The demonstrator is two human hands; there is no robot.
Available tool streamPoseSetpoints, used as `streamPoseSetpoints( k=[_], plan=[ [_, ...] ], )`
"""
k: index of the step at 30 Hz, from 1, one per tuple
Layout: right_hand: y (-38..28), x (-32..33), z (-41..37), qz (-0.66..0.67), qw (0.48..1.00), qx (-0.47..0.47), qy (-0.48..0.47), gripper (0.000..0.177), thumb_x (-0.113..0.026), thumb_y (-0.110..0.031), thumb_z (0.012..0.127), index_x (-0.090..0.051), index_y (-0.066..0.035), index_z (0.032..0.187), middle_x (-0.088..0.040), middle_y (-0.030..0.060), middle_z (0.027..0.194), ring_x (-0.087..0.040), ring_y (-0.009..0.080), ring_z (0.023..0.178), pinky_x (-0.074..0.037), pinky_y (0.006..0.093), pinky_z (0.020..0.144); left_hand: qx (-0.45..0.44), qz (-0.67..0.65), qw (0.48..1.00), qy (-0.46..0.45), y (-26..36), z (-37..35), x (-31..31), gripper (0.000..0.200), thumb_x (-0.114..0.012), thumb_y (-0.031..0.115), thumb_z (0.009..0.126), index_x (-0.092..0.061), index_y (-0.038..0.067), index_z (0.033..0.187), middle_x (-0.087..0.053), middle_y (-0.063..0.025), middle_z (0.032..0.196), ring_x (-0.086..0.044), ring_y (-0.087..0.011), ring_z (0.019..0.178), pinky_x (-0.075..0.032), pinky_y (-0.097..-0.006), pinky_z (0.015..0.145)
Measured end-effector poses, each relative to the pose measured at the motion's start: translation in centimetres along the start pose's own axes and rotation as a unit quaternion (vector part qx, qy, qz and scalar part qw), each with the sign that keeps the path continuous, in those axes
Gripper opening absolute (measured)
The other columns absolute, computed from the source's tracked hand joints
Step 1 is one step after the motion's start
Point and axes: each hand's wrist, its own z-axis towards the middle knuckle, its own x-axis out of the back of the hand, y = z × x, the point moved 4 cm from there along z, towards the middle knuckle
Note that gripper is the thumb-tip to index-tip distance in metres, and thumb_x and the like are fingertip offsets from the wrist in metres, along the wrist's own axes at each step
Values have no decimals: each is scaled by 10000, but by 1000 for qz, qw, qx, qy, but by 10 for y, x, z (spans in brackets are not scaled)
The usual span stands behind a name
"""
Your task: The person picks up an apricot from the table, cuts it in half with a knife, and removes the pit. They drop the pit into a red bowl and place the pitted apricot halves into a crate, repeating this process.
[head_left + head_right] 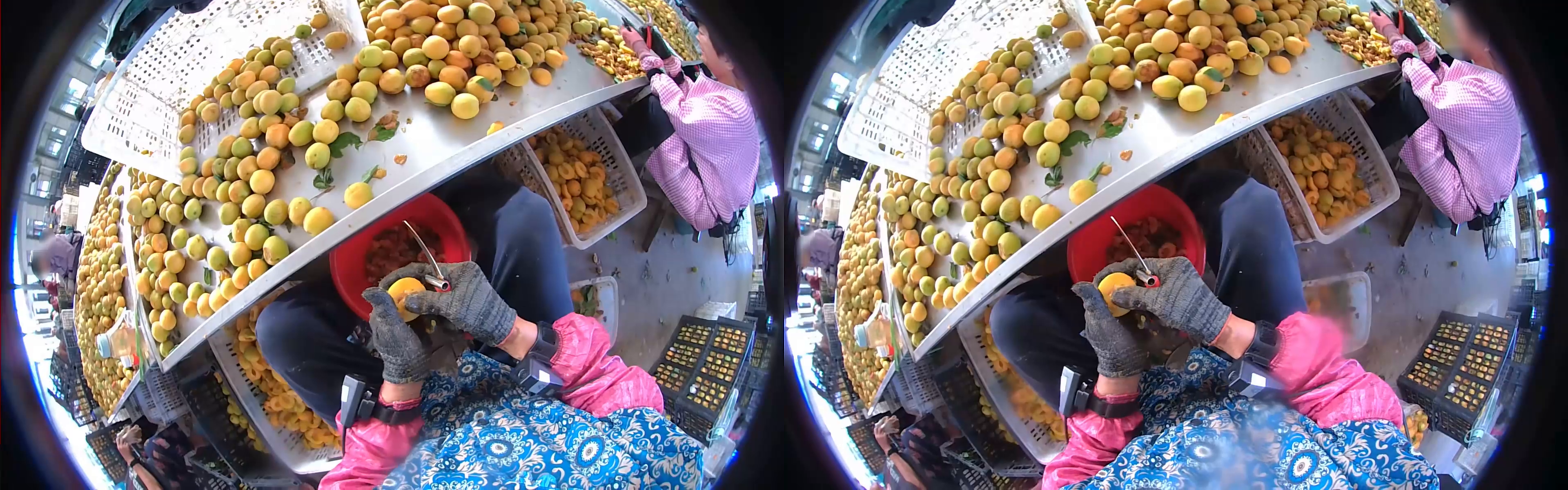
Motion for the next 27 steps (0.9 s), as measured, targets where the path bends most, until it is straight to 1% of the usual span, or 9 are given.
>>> streamPoseSetpoints(
  k=[8,14,16,18,21,22,23,24,27],
  plan=[
    [6,6,9,-88,996,12,27,269,-707,-166,814,-669,-30,1043,-692,97,867,-652,140,797,-518,284,725,-14,-74,997,2,-2,11,12,624,-318,576,963,-558,20,1116,-621,-117,1050,-610,-225,969,-502,-357,891],
    [-10,15,7,-173,973,101,112,209,-673,-111,834,-650,-25,1023,-675,130,847,-655,155,745,-524,292,658,-25,-29,993,111,5,16,26,622,-335,569,960,-547,4,1110,-644,-135,999,-641,-244,896,-536,-376,829],
    [-20,15,2,-124,982,80,116,208,-664,-92,848,-639,-17,1041,-679,136,892,-660,150,742,-529,284,649,-18,-85,996,-38,10,19,21,590,-335,534,975,-532,-4,1118,-653,-165,974,-660,-267,845,-552,-386,785],
    [-33,18,-2,5,962,234,144,198,-649,-80,867,-636,-2,1049,-684,126,947,-662,142,797,-535,274,688,-5,-125,990,-66,10,22,23,553,-324,483,994,-512,-9,1161,-654,-187,974,-668,-280,839,-555,-390,774],
    [12,25,27,6,976,160,149,196,-638,-76,883,-638,9,1061,-688,75,967,-638,103,854,-530,250,733,9,-73,996,-54,7,20,24,612,-365,554,958,-553,0,1141,-649,-155,948,-650,-284,846,-546,-392,746],
    [22,27,38,-70,979,116,152,198,-637,-83,888,-640,7,1064,-686,60,972,-626,86,864,-526,242,742,-62,83,994,-42,11,18,21,613,-365,555,958,-553,1,1140,-645,-146,941,-647,-262,837,-545,-363,730],
    [22,28,37,-16,967,185,172,199,-635,-111,897,-643,5,1058,-691,52,926,-627,83,849,-524,240,754,-136,232,963,-27,17,19,16,613,-365,557,958,-553,2,1139,-641,-137,933,-644,-241,829,-544,-333,714],
    [7,27,34,-18,968,184,170,199,-635,-111,897,-643,5,1058,-691,52,926,-627,83,849,-524,240,754,-135,229,964,-26,18,18,13,613,-365,557,958,-553,2,1139,-641,-137,933,-644,-241,829,-544,-333,714],
    [-30,27,20,128,965,161,165,302,-599,-304,926,-627,-4,954,-526,-21,573,-439,42,427,-349,193,400,-80,168,980,-69,18,14,10,614,-372,564,954,-558,3,1121,-631,-114,912,-634,-193,815,-545,-297,658]
  ],
)
